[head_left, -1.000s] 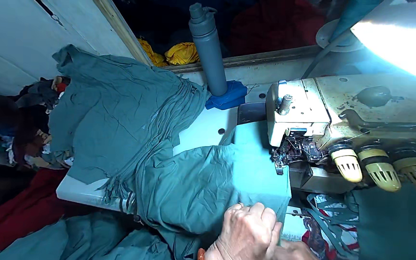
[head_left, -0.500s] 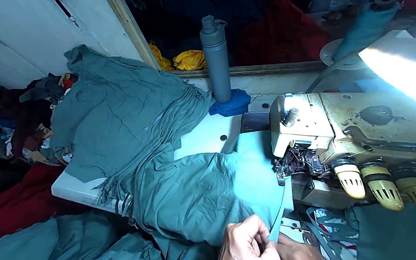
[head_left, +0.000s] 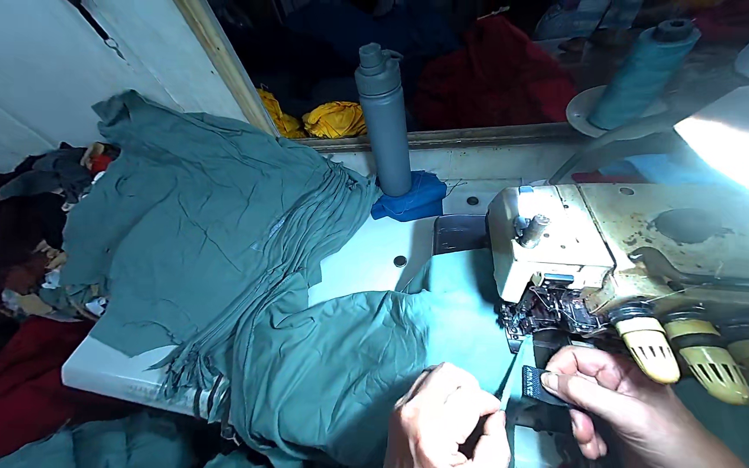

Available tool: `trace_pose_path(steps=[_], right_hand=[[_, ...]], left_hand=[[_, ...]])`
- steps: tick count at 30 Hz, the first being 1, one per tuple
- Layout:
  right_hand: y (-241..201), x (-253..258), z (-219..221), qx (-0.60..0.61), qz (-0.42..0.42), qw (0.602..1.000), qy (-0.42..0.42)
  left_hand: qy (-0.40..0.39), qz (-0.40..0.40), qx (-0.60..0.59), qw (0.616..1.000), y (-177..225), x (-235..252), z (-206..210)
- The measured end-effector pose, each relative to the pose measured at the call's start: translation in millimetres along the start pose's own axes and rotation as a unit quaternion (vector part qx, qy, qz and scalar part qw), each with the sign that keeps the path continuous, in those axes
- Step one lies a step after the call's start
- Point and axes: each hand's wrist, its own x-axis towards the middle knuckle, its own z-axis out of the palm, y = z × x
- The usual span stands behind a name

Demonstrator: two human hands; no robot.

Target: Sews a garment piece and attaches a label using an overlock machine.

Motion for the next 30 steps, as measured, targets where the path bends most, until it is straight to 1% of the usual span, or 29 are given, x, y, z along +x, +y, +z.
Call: trace_pose_path(steps=[3,6,9,13,20,23,27,30], right_hand=[[-4.3,2.8,0.7,-0.006,0.036,0.999,-0.007],[-5.6,5.3,1.9,-0.016,0.038,0.999,-0.010],[-4.2,8.0,-1.1,-0.023,0.031,0.999,-0.027],[-5.4,10.7,-4.7,-0.024,0.029,0.997,-0.064],[-5.8,12.1,-7.0,-0.022,0.035,0.996,-0.083],[-3.4,13.1,-8.6,-0.012,0.025,0.996,-0.086],[-1.4,14.3,-9.0,-0.009,0.017,0.996,-0.087],[-1.2,13.8,-8.0,-0.006,0.017,0.997,-0.081]], left_hand=[[-0.021,0.051,0.034,0.998,-2.8,1.0,1.4],[-0.037,0.116,0.058,0.991,-8.1,2.7,3.8],[-0.043,0.144,0.049,0.987,-13.5,2.8,6.1],[-0.050,0.158,0.040,0.985,-16.8,4.4,5.0],[-0.073,0.177,-0.004,0.981,-21.9,4.8,8.7],[-0.071,0.167,-0.014,0.983,-20.2,5.0,8.4],[-0.055,0.124,-0.034,0.990,-13.0,4.9,4.6],[-0.058,0.121,-0.058,0.989,-15.2,3.2,6.6]])
